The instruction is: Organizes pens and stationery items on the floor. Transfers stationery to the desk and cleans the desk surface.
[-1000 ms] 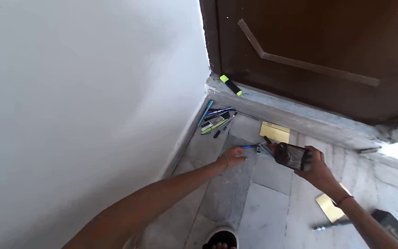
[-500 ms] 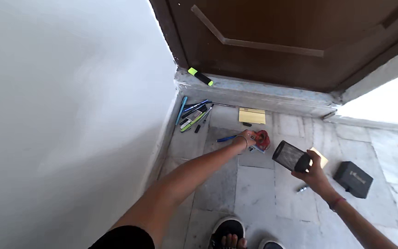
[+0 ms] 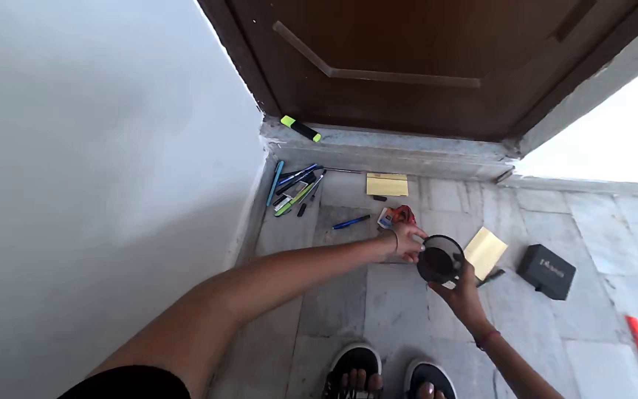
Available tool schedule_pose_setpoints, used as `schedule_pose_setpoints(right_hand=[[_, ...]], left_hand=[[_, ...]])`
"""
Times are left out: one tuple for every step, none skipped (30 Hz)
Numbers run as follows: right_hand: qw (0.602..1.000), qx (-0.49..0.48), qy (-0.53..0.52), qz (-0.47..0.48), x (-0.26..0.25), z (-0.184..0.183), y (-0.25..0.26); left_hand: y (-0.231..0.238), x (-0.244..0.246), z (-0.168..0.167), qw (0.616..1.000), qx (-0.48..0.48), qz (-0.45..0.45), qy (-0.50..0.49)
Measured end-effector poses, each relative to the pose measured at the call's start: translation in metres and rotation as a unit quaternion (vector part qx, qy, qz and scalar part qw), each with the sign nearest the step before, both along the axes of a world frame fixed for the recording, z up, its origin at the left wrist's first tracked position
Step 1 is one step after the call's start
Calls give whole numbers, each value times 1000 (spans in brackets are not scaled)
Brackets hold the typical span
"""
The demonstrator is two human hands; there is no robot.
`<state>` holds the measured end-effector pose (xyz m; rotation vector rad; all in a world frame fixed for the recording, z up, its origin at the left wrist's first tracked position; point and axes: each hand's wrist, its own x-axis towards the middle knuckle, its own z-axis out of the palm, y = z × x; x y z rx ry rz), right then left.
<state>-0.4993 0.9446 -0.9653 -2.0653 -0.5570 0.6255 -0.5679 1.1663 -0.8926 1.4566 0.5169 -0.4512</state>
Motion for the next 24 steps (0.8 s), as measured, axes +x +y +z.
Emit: schedule_pose_setpoints(right_hand=[[1000, -8, -12, 0, -3, -8, -2], [1000, -11, -24, -3, -4, -17, -4], [999, -15, -32, -2, -4, -24, -7], [999, -19, -39, 4, -2, -29, -10], [999, -22, -43, 13, -1, -34, -13], [998, -30, -41, 26, 1, -37, -18], [998, -43, -36, 42, 3, -39, -22], [996, -58, -31, 63, 7, -36, -26], [992, -85, -26, 94, 14, -29, -28], [983, -132, -21, 130, 24, -16, -28], [969, -186, -18, 162, 37, 0, -26], [958, -221, -19, 183, 52, 16, -20], [953, -234, -22, 189, 67, 29, -12], [954, -235, -26, 187, 82, 42, -1], [955, -231, -30, 184, 95, 51, 13], [957, -222, -33, 186, 106, 56, 30], [957, -214, -29, 193, 113, 56, 49], [958, -205, -18, 202, 116, 53, 70], [955, -204, -2, 214, 117, 49, 93], [951, -211, 7, 226, 115, 40, 115], [948, -217, 9, 234, 111, 29, 135], [946, -224, 8, 236, 104, 19, 151], [943, -232, 3, 237, 96, 9, 164], [940, -244, -2, 237, 88, -1, 172]], left_hand=[[-10, 1, -7, 1000, 13, 8, -3], [-19, 2, -11, 999, 30, 10, -2], [-26, 3, -13, 999, 48, 10, 7], [-30, 4, -15, 998, 63, 8, 19], [-33, 3, -19, 997, 69, 7, 28], [-35, 0, -24, 997, 69, 8, 34], [-36, -4, -30, 997, 66, 7, 36], [-35, -10, -32, 998, 62, 2, 34], [-32, -18, -31, 998, 60, -6, 34], [-28, -28, -29, 997, 65, -12, 36], [-22, -40, -26, 997, 70, -14, 42], [-15, -54, -25, 996, 72, -7, 49], [-7, -68, -23, 995, 73, 8, 62], [1, -83, -22, 994, 76, 22, 77], [7, -95, -24, 992, 85, 38, 91], [12, -106, -27, 988, 92, 53, 109], [16, -114, -30, 985, 93, 67, 128], [17, -120, -34, 982, 90, 81, 146], [17, -124, -37, 979, 89, 94, 158], [15, -127, -39, 977, 86, 105, 164], [13, -129, -40, 976, 82, 117, 164], [9, -131, -41, 976, 74, 128, 161], [5, -132, -42, 976, 66, 140, 156], [1, -134, -42, 975, 59, 152, 153]])
